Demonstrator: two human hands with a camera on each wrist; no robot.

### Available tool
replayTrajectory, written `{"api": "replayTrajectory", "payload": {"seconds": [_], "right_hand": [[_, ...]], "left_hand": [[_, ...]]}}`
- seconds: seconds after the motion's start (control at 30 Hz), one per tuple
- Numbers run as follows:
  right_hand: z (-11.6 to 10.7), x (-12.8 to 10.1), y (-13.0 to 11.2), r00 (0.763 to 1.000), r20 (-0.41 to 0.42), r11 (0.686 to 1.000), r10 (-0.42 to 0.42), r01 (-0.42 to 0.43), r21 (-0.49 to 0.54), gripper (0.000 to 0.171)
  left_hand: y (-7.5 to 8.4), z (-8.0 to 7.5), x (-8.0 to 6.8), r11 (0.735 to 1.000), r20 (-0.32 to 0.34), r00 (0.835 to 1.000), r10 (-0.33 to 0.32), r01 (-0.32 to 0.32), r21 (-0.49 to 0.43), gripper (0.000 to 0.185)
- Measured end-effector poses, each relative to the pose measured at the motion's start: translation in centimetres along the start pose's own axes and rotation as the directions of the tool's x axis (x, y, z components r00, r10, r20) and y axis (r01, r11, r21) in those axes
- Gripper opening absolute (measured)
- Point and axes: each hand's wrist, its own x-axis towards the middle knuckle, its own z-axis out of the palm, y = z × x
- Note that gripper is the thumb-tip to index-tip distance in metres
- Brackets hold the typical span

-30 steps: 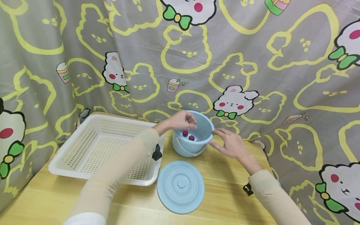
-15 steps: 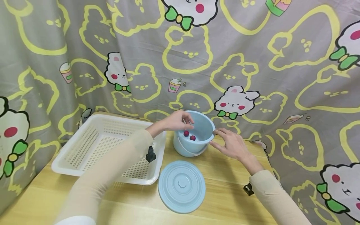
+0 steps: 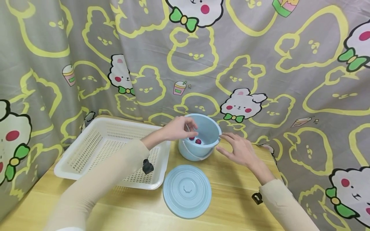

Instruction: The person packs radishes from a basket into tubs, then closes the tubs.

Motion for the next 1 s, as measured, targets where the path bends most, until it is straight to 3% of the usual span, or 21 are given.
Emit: {"api": "replayTrajectory", "payload": {"seconds": [0.27, 0.5, 0.7, 0.8, 1.0], "right_hand": [[-1.0, -1.8, -1.2, 0.998, -0.033, 0.999, -0.049, 0.049, 0.000, 0.061], [-1.1, -4.0, -2.3, 0.987, -0.102, 0.992, -0.122, 0.122, -0.008, 0.069], [-1.0, -6.2, -3.3, 0.991, -0.068, 0.993, -0.116, 0.117, 0.014, 0.075], [-0.8, -7.1, -3.7, 0.991, -0.061, 0.993, -0.118, 0.120, 0.019, 0.077], [-0.1, -8.7, -4.4, 0.992, -0.043, 0.992, -0.122, 0.123, 0.008, 0.082]], "left_hand": [[1.8, 0.9, -3.0, 0.998, -0.048, 0.999, 0.018, -0.015, 0.055, 0.026], [3.1, 2.5, -5.9, 0.976, -0.075, 0.994, 0.078, -0.061, 0.209, 0.034], [4.2, 4.3, -8.5, 0.958, -0.049, 0.992, 0.118, -0.100, 0.270, 0.054], [4.5, 5.2, -9.7, 0.955, -0.027, 0.994, 0.108, -0.096, 0.280, 0.066], [4.4, 7.7, -11.6, 0.930, 0.016, 0.993, 0.118, -0.116, 0.349, 0.077]]}}
